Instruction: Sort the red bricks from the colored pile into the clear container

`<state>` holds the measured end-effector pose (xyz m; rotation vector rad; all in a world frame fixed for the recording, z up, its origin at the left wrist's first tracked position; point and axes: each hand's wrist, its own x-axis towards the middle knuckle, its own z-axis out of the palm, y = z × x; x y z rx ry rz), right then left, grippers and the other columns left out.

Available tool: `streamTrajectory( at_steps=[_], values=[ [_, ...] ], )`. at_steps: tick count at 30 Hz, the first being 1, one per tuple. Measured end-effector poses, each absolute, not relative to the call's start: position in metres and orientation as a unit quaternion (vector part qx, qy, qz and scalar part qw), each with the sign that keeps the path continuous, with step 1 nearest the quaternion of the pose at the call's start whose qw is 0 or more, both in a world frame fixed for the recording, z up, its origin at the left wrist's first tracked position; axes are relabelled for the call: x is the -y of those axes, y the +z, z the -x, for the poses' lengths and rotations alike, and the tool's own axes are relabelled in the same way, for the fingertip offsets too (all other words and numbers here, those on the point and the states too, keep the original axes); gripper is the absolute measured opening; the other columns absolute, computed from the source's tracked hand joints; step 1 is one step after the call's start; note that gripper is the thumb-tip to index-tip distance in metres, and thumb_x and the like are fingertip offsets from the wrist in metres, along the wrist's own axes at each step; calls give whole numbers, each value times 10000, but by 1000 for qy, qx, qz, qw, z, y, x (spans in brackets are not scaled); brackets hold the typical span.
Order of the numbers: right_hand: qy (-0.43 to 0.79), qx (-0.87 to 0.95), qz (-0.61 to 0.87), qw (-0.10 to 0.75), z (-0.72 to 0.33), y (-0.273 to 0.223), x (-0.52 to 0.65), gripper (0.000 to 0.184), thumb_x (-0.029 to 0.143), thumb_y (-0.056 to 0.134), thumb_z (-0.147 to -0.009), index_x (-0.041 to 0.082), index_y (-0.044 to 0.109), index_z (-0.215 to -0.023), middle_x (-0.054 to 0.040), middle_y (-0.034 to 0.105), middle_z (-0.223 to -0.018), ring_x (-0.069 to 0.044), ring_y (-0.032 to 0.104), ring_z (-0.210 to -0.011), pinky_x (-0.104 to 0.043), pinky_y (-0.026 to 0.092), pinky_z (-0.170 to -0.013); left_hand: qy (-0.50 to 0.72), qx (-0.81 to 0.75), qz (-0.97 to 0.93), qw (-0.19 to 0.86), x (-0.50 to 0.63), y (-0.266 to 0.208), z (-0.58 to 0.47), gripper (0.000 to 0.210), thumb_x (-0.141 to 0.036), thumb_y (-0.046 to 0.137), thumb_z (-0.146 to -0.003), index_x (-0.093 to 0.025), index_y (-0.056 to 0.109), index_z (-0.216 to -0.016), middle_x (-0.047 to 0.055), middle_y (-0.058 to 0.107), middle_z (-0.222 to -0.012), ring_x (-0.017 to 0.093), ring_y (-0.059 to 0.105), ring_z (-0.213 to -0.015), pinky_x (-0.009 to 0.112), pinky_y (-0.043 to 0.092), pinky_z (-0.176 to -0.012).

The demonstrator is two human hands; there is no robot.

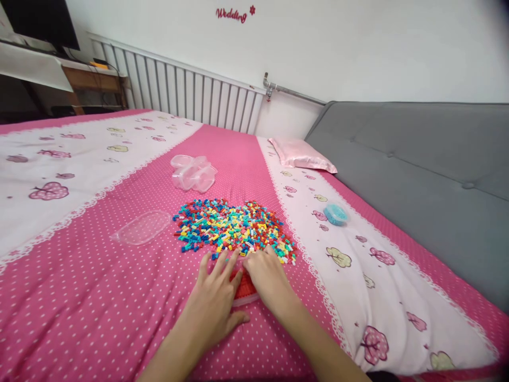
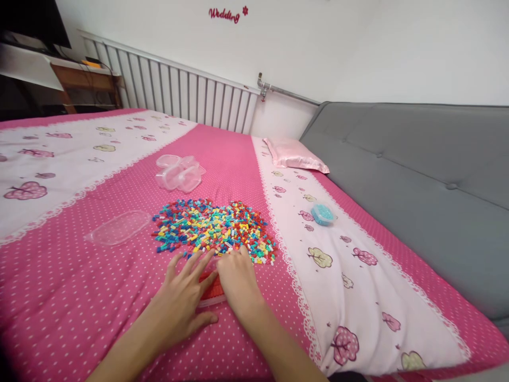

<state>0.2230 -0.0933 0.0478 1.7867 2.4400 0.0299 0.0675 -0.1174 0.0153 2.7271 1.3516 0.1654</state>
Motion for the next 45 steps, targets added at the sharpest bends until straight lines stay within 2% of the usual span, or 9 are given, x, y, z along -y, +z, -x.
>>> streamTrajectory(
  at_steps=[5,10,18,27,33,36,39,42,45],
  values=[
    [12,-806,-590,41,-228,49,99,240,104,535,-1027,159,755,-949,-81,759,-976,-222,677,-958,-349,370,-894,64,-440,-895,41,117,13,-67,881,-774,613,-835,-194,529,-1491,162,283,-1664,432,261,-1530,707,120,-1224],
    [8,-806,-591,-1,-244,51,110,222,160,552,-1045,204,748,-952,-43,736,-1010,-216,647,-1020,-353,370,-903,91,-442,-892,23,119,9,-65,856,-780,598,-840,-206,556,-1474,161,291,-1665,429,265,-1529,690,110,-1230],
    [-4,-782,-615,-103,-258,48,124,203,170,574,-1026,207,768,-979,-78,627,-1019,-231,570,-1002,-308,434,-850,116,-436,-892,2,120,11,-66,811,-758,611,-848,-203,590,-1440,149,289,-1672,418,296,-1515,663,77,-1244],
    [-45,-786,-599,-146,-259,45,124,181,170,608,-1010,235,773,-972,-57,564,-974,-223,534,-994,-303,449,-854,130,-426,-895,-13,117,8,-65,750,-761,557,-882,-217,633,-1391,147,318,-1661,408,333,-1495,651,46,-1231],
    [-84,-790,-583,-171,-258,41,121,174,180,622,-1003,235,782,-960,-68,531,-984,-242,501,-1028,-328,445,-883,180,-404,-894,-72,117,3,-58,722,-627,729,-826,-208,615,-1402,165,426,-1606,412,383,-1449,626,48,-1218],
    [-98,-790,-581,-172,-259,39,118,181,187,623,-1003,235,787,-944,-72,525,-986,-246,495,-1023,-336,443,-881,208,-392,-892,-80,116,7,-47,674,-562,785,-801,-279,614,-1387,132,420,-1613,414,390,-1436,636,119,-1195],
    [-106,-791,-578,-170,-262,39,115,183,193,634,-999,219,790,-907,-73,523,-983,-243,493,-1016,-339,436,-885,245,-396,-884,-49,114,6,-32,729,-558,779,-814,-376,510,-1467,89,430,-1607,405,422,-1420,617,246,-1151],
    [-109,-793,-573,-173,-263,39,113,168,208,641,-999,220,801,-949,-71,522,-975,-241,490,-1000,-350,429,-890,277,-415,-866,18,111,-7,-21,988,-626,779,-786,-368,272,-1595,110,481,-1568,400,505,-1361,584,349,-1095],
    [-126,-792,-565,-192,-264,38,112,166,200,651,-992,243,809,-1023,-67,521,-974,-240,488,-999,-351,425,-884,310,-438,-840,83,110,-24,-20,1159,-585,826,-753,-357,99,-1626,130,519,-1534,404,539,-1332,583,383,-1069]
  ],
)
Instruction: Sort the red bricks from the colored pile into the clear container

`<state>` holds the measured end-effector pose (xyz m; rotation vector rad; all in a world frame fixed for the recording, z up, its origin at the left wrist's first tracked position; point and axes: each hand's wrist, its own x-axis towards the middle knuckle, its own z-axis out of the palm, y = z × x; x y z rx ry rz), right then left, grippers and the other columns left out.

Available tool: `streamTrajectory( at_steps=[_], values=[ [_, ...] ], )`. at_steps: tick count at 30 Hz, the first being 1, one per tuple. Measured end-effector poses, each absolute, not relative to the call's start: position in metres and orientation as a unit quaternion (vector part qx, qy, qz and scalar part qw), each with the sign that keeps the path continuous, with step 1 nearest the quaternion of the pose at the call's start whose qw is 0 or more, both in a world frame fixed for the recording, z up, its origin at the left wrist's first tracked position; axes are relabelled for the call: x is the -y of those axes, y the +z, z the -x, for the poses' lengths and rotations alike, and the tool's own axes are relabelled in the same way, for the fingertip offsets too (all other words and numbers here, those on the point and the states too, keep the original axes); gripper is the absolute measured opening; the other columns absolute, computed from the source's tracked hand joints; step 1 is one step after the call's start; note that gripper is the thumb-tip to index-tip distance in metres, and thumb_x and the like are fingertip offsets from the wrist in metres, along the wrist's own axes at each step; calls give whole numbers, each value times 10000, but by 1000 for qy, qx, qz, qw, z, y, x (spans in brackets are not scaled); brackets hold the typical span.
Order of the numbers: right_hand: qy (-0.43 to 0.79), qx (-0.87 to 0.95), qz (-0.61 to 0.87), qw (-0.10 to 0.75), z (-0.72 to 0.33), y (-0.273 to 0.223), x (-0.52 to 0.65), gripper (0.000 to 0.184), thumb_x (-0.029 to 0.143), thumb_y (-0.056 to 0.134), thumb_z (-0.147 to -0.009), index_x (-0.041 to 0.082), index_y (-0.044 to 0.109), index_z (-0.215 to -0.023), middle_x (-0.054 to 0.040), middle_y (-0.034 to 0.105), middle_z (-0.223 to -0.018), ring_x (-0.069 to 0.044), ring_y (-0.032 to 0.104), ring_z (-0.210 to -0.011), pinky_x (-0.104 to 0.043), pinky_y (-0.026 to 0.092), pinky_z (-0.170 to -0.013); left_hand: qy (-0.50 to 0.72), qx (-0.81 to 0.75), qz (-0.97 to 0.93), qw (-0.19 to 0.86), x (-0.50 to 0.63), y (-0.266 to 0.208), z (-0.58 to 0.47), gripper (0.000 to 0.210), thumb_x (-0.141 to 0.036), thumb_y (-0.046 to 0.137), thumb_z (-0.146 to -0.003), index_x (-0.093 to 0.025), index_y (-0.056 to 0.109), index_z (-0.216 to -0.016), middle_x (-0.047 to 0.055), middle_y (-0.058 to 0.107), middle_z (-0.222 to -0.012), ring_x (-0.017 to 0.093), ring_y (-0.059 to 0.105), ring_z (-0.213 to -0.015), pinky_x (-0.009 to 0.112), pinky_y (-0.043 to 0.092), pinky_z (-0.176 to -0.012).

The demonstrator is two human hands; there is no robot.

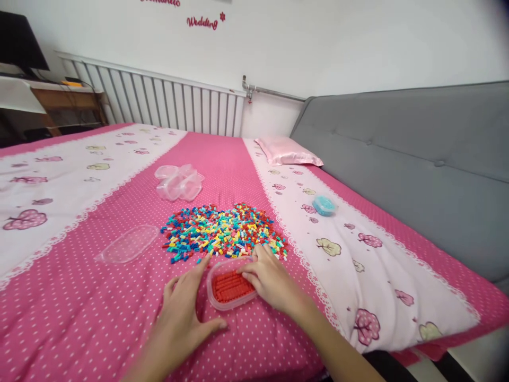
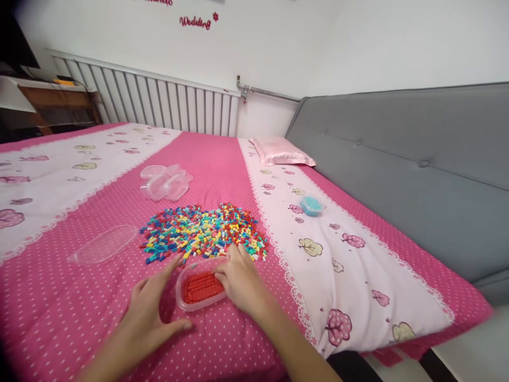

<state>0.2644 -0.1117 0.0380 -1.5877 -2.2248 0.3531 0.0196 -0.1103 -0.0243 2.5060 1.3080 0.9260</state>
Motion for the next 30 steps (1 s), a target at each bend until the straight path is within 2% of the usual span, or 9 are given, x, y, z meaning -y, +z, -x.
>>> streamTrajectory(
  at_steps=[5,9,12,17,21,26,30],
  values=[
    [151,757,555,311,-281,41,110,234,177,618,-1005,275,789,-1130,-47,499,-945,-227,503,-973,-341,425,-883,337,-475,-800,142,111,-40,-30,1233,-412,893,-712,-378,66,-1626,106,597,-1452,399,577,-1260,594,411,-1058],
    [157,702,562,409,-309,41,104,278,281,512,-1053,243,775,-1136,-41,520,-905,-228,539,-917,-348,430,-854,354,-472,-783,196,110,-42,-35,1076,-358,797,-815,-324,101,-1636,122,631,-1405,375,592,-1235,577,459,-1038],
    [163,668,577,441,-329,34,97,338,357,465,-1048,230,765,-1137,-36,544,-872,-225,564,-839,-344,438,-791,375,-460,-769,237,109,-43,-34,944,-345,728,-871,-303,164,-1626,125,646,-1387,352,601,-1258,561,473,-1055],
    [165,662,595,425,-347,15,89,316,304,482,-990,221,768,-1096,-56,611,-907,-238,595,-843,-359,450,-786,414,-422,-757,278,110,-47,-28,928,-368,765,-835,-307,245,-1602,114,643,-1392,322,621,-1273,510,500,-1077],
    [169,675,601,394,-351,7,89,276,184,533,-929,229,776,-1051,-50,631,-897,-233,600,-840,-362,458,-809,416,-423,-764,252,112,-51,-25,892,-355,781,-811,-315,324,-1575,118,610,-1433,340,601,-1292,518,518,-1055],
    [197,704,584,352,-350,4,93,371,-14,576,-811,224,777,-1012,-29,649,-897,-192,627,-817,-309,471,-785,416,-416,-779,216,113,-53,-23,862,-350,786,-794,-322,372,-1551,114,579,-1469,348,597,-1281,501,545,-1014],
    [217,717,577,324,-347,2,95,362,-57,641,-748,206,783,-953,-30,674,-891,-181,638,-787,-284,479,-748,418,-408,-787,197,113,-52,-23,817,-359,784,-792,-303,415,-1519,112,607,-1432,342,618,-1239,480,555,-990]
  ],
)
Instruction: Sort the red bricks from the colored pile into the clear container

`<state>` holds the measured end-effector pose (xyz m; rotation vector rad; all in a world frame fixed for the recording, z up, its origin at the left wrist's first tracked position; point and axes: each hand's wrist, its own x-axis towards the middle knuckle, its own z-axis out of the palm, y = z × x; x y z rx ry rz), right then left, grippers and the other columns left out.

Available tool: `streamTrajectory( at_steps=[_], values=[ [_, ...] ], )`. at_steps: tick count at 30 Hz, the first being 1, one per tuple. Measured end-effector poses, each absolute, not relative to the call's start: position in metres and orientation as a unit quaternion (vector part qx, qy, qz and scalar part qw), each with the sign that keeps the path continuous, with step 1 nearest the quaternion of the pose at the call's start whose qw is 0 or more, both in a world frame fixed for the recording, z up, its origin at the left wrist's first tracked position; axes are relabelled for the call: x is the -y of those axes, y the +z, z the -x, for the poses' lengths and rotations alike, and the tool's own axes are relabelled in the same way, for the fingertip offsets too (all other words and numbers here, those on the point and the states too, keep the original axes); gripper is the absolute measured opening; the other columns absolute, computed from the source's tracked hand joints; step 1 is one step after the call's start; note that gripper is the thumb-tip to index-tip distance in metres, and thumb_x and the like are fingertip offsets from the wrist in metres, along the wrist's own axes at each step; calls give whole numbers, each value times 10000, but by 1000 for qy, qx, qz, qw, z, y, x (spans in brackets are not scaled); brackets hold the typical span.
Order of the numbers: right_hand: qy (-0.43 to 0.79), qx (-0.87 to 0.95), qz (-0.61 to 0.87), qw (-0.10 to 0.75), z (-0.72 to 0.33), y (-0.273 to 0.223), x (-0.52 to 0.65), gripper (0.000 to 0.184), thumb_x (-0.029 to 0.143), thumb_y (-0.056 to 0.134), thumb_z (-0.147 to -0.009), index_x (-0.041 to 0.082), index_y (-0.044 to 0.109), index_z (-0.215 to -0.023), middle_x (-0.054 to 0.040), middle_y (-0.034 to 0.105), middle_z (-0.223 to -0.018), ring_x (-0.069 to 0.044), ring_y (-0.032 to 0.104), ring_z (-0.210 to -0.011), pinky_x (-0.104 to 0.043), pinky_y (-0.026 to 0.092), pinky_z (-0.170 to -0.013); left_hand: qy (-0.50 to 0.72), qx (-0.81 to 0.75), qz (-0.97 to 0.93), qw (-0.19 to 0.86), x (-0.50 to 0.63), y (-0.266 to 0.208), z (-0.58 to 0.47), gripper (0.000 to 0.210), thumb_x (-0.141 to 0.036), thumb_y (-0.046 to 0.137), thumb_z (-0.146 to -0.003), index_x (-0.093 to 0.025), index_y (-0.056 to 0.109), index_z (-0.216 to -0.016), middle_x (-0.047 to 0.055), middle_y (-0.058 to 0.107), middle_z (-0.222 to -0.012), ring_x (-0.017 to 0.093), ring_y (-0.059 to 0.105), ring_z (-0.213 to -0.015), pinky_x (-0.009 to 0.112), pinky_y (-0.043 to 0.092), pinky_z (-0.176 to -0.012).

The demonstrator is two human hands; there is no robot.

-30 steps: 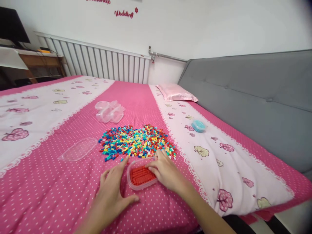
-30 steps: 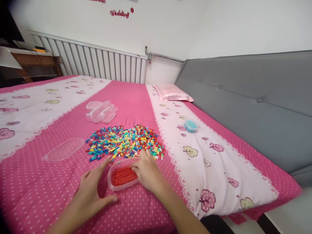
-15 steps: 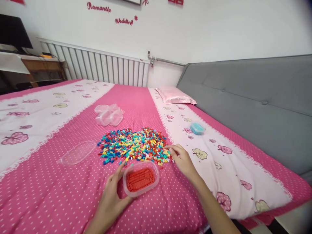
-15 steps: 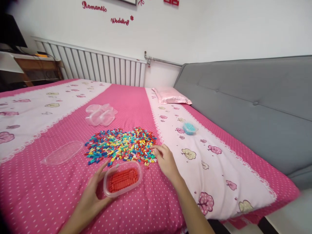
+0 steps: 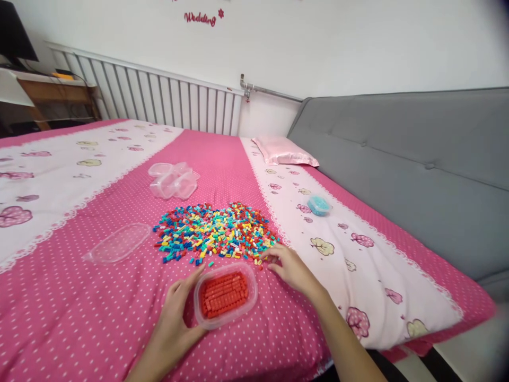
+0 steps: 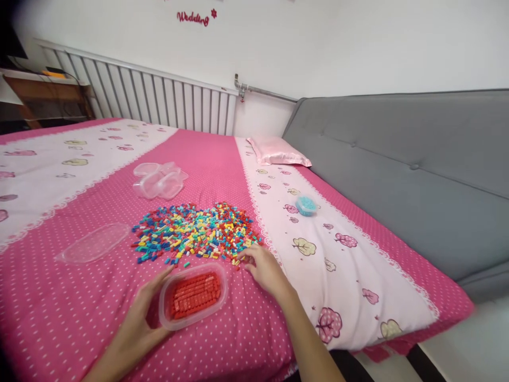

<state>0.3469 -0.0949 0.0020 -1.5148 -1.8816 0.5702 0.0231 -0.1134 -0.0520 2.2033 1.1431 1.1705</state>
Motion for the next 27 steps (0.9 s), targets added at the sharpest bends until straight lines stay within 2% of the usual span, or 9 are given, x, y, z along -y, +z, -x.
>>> streamTrajectory(
  at_steps=[6,10,13,17,22,27],
  values=[
    [190,691,607,342,-357,6,92,355,11,576,-814,222,783,-1011,-26,702,-899,-187,641,-818,-308,477,-806,417,-415,-788,180,114,-50,-23,737,-382,735,-833,-311,429,-1500,96,631,-1393,335,633,-1215,462,564,-972],
    [159,652,645,365,-377,11,88,258,147,569,-872,207,784,-1003,-33,711,-872,-193,631,-769,-316,476,-769,394,-411,-804,173,114,-49,-24,702,-358,675,-869,-331,397,-1513,79,636,-1372,316,628,-1213,443,554,-985],
    [146,635,664,368,-392,12,87,268,191,557,-879,209,792,-1006,-30,704,-831,-198,631,-744,-314,473,-736,384,-414,-810,161,113,-52,-23,688,-352,630,-885,-317,381,-1525,81,634,-1365,312,626,-1207,437,545,-993],
    [141,629,674,361,-401,5,86,260,174,573,-857,211,796,-986,-29,699,-833,-192,646,-740,-311,489,-752,385,-416,-813,136,110,-58,-21,687,-390,613,-878,-311,391,-1523,72,633,-1370,323,619,-1206,443,544,-988],
    [126,614,689,365,-399,-10,76,288,112,564,-848,187,780,-1023,-56,700,-935,-188,665,-804,-320,512,-830,396,-407,-814,122,104,-62,-21,634,-421,608,-881,-324,436,-1483,57,663,-1333,318,654,-1158,430,570,-947],
    [132,613,691,360,-391,-17,71,304,67,610,-813,208,775,-1026,-44,743,-986,-192,684,-863,-331,525,-889,385,-416,-815,122,103,-66,-21,645,-429,611,-873,-319,435,-1484,70,655,-1348,353,618,-1211,485,544,-986]
  ],
)
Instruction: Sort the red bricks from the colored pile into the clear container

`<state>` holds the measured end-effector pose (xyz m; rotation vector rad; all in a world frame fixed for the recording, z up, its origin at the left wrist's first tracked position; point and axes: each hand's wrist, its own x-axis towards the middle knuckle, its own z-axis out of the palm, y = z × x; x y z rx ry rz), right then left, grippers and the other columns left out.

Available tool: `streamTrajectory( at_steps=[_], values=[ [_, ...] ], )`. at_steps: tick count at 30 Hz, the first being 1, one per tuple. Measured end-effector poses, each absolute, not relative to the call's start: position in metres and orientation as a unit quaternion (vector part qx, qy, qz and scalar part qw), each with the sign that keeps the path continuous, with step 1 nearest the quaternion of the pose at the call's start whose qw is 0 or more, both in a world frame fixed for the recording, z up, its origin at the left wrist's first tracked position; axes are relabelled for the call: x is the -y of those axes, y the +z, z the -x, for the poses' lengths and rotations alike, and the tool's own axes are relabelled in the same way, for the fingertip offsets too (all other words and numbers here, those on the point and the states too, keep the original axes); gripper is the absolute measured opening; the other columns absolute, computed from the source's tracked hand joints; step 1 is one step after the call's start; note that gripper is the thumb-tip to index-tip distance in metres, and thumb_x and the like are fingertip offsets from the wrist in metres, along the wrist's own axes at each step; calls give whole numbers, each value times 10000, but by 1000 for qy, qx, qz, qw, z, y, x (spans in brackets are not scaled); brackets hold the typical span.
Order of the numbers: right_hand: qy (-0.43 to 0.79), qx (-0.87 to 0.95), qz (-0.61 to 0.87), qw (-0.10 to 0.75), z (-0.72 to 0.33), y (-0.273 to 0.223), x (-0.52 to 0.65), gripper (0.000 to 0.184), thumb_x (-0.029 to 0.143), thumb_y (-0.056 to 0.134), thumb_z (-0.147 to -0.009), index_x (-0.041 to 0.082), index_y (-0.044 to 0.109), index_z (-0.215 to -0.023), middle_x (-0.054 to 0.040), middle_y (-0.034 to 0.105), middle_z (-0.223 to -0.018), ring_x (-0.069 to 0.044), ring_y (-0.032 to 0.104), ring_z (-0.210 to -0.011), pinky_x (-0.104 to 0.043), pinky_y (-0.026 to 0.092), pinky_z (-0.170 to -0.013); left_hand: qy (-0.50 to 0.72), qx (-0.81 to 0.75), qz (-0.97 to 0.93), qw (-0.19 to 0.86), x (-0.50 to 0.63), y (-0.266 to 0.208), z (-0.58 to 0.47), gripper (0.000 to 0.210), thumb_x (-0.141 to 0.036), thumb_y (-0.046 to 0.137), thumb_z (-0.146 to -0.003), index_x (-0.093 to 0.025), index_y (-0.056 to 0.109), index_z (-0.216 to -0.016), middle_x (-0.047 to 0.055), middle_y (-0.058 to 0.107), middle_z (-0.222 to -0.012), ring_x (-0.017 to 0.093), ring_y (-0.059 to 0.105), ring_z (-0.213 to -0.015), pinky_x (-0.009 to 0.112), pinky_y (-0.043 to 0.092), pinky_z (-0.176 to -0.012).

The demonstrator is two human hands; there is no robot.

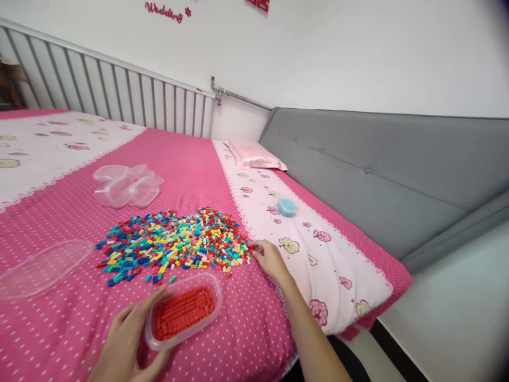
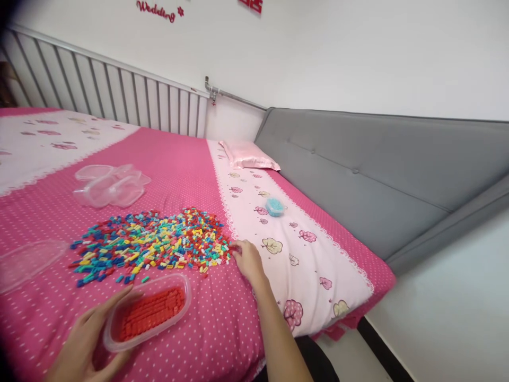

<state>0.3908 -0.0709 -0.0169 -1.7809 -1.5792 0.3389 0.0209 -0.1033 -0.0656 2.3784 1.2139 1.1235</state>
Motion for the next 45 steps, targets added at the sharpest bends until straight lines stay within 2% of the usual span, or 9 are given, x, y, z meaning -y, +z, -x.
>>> streamTrajectory(
  at_steps=[6,11,16,22,27,32,36,41,45],
  values=[
    [133,594,705,364,-385,-23,70,490,33,635,-742,237,723,-1179,-29,755,-1031,-195,692,-906,-324,535,-879,385,-420,-811,133,104,-65,-21,626,-381,594,-871,-320,440,-1474,63,648,-1363,354,617,-1224,493,535,-1004],
    [131,555,729,378,-379,-27,66,425,76,638,-754,242,715,-1138,9,738,-881,-173,692,-777,-271,530,-747,386,-417,-814,120,101,-68,-19,624,-414,603,-873,-328,446,-1471,60,656,-1351,354,624,-1200,482,559,-960],
    [138,540,726,403,-380,-26,67,384,81,628,-745,241,719,-1082,34,711,-768,-174,682,-702,-266,515,-705,381,-419,-814,129,102,-67,-19,611,-411,612,-870,-321,464,-1456,58,662,-1338,354,622,-1196,489,554,-968],
    [134,541,686,466,-378,-6,75,217,167,556,-767,176,693,-935,-60,678,-869,-225,665,-796,-351,539,-777,390,-409,-815,130,116,-47,-26,668,-289,629,-826,-293,447,-1469,71,661,-1332,307,631,-1184,417,543,-990],
    [182,603,613,478,-340,28,97,114,249,601,-800,203,691,-851,-60,708,-853,-228,678,-786,-348,553,-763,399,-404,-814,119,124,-35,-32,704,-211,633,-796,-303,420,-1461,59,665,-1309,289,625,-1151,409,522,-986],
    [231,688,549,413,-277,48,126,202,100,606,-839,222,766,-864,-49,727,-921,-205,698,-843,-307,554,-785,404,-398,-814,125,126,-34,-32,677,-199,638,-792,-290,436,-1433,61,661,-1315,292,614,-1148,418,484,-999],
    [141,726,596,313,-241,48,133,350,-39,517,-875,215,758,-873,-53,735,-929,-220,688,-868,-311,501,-788,399,-392,-819,129,127,-33,-33,684,-191,625,-801,-277,403,-1443,72,661,-1318,294,617,-1146,434,450,-1018],
    [32,738,655,161,-223,45,130,332,-8,516,-959,219,715,-1098,-77,742,-1018,-272,665,-927,-341,429,-738,405,-395,-813,139,129,-29,-35,654,-180,604,-789,-263,421,-1412,76,668,-1288,290,623,-1124,437,439,-1020],
    [-36,768,631,102,-222,42,128,262,44,542,-991,217,684,-1128,-86,740,-993,-296,625,-962,-373,388,-783,404,-398,-811,145,129,-30,-35,678,-176,610,-774,-260,415,-1418,68,670,-1278,284,626,-1124,437,414,-1052]
  ],
)
